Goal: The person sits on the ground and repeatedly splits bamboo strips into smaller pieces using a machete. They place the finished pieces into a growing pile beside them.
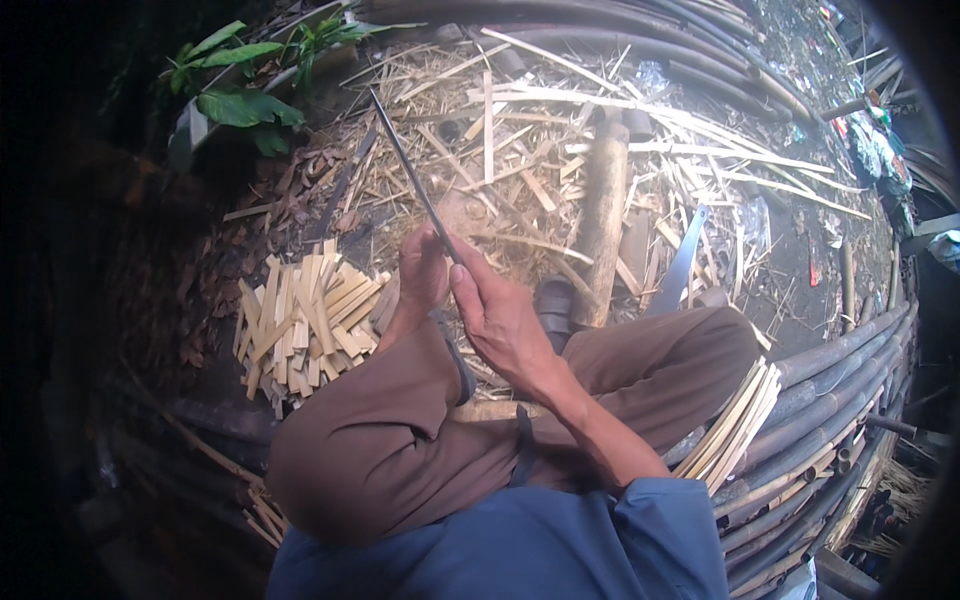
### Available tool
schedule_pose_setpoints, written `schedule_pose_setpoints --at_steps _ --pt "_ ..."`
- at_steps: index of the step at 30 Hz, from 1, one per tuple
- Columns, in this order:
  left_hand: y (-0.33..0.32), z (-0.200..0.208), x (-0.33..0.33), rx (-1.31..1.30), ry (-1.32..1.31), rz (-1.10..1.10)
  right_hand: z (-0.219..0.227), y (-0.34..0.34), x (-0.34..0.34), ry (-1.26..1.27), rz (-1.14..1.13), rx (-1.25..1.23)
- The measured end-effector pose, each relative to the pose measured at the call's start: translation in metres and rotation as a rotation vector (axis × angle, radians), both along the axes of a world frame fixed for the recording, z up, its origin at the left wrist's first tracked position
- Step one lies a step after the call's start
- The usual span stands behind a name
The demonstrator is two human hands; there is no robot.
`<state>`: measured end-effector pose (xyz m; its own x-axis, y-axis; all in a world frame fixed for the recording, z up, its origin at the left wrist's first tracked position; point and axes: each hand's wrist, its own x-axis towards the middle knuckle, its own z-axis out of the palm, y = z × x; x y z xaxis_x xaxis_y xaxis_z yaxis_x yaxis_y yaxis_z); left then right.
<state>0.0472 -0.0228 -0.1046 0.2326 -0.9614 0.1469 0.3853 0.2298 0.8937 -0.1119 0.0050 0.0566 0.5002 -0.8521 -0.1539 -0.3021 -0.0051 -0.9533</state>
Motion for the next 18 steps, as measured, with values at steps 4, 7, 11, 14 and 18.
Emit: schedule_pose_setpoints --at_steps 4,7,11,14,18 --pt "0.002 0.021 0.004 -0.057 0.044 0.024 0.013 0.002 0.003 0.038 0.015 -0.014" --pt "-0.004 0.005 0.002 -0.034 -0.020 0.089 0.003 -0.004 0.009 0.054 -0.003 -0.152" --pt "0.001 0.041 -0.002 -0.070 0.023 0.052 0.032 0.000 0.003 0.023 0.028 -0.034" --pt "0.004 0.014 -0.003 -0.081 0.020 0.091 0.016 -0.001 0.001 0.072 0.039 -0.045" --pt "0.002 0.015 -0.005 -0.111 0.004 0.079 0.017 -0.001 0.000 0.049 0.019 -0.048"
